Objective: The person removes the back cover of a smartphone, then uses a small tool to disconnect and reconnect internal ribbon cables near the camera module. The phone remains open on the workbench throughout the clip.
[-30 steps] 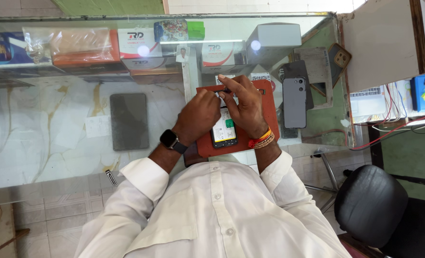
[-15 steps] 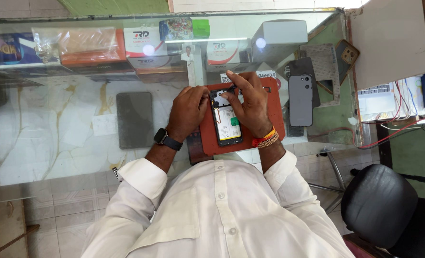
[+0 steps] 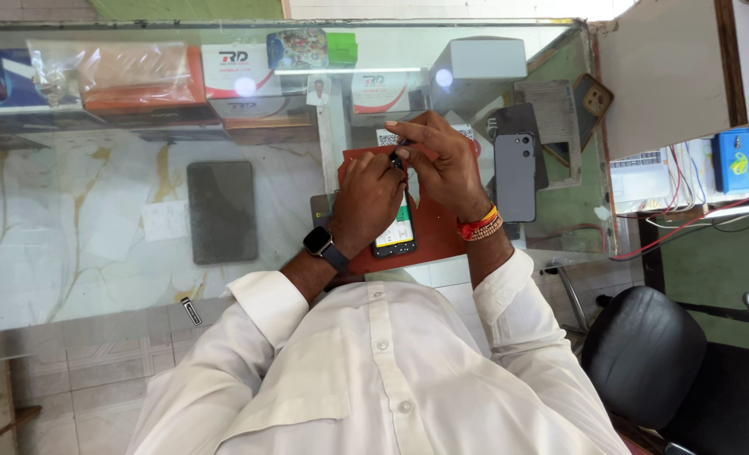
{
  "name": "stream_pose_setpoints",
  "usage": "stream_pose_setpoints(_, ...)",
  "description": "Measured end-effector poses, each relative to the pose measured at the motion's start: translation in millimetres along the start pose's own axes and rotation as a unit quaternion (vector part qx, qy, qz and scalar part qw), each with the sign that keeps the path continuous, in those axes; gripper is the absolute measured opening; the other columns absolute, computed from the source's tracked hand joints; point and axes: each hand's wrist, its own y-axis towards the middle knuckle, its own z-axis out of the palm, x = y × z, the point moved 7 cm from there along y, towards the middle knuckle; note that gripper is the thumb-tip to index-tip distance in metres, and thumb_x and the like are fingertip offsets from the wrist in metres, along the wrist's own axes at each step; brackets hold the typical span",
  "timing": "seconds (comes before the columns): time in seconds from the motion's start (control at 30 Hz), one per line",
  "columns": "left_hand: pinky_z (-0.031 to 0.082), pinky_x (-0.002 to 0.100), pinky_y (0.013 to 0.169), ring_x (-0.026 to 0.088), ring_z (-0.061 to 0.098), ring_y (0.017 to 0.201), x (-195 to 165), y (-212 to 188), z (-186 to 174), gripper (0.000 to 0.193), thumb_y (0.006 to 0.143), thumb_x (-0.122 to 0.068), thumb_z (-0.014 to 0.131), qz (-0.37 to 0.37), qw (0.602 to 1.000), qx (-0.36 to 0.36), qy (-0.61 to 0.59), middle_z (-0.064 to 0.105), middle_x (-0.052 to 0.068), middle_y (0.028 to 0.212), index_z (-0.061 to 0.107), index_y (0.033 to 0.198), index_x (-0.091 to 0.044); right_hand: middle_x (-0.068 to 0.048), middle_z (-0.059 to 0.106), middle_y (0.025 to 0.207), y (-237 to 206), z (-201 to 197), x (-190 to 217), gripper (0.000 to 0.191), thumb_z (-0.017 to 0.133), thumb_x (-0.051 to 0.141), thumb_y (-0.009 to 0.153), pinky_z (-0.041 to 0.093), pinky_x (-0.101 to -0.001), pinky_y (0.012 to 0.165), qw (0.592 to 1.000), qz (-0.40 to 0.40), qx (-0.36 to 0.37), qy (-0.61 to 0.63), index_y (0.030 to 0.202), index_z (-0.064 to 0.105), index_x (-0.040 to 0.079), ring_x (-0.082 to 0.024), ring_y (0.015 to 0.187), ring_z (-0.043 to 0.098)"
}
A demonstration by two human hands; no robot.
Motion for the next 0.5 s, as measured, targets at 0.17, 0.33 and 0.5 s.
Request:
stream_pose_setpoints(0.17, 0.047, 0.043, 0.082, 0.027, 0.058, 0.092, 0, -6, 7, 0.002, 0.092, -0.007, 0.067, 0.004, 0.999, -0.034, 0.028, 0.061, 0.008, 0.093, 0.068, 0.092, -0.004, -0.007, 0.067, 0.106, 0, 3, 5, 0.045, 0.067, -0.009, 0.096, 0.054, -0.0293, 0.080, 0.999, -0.041, 0.023, 0.021, 0.136, 0.067, 0.011, -0.016, 0.095, 0.064)
stream_pose_setpoints(0.33, 0.049, 0.042, 0.078, 0.027, 0.060, 0.091, -10, -7, 14, 0.009, 0.088, -0.007, 0.068, 0.069, 0.990, -0.030, 0.122, 0.064, 0.011, 0.095, 0.068, 0.094, -0.001, -0.006, 0.064, 0.099, 0, 4, 9, 0.043, 0.068, -0.006, 0.098, 0.054, -0.0297, 0.079, 0.998, -0.051, 0.034, 0.011, 0.137, 0.067, 0.012, -0.015, 0.091, 0.062)
stream_pose_setpoints(0.5, 0.050, 0.043, 0.075, 0.029, 0.060, 0.089, -17, -3, 18, 0.022, 0.082, -0.013, 0.072, 0.098, 0.984, -0.004, 0.149, 0.064, 0.014, 0.093, 0.069, 0.097, 0.002, -0.006, 0.065, 0.100, 3, 3, 14, 0.045, 0.069, -0.005, 0.096, 0.055, -0.0311, 0.080, 0.998, -0.051, 0.041, -0.007, 0.137, 0.067, 0.013, -0.016, 0.090, 0.063)
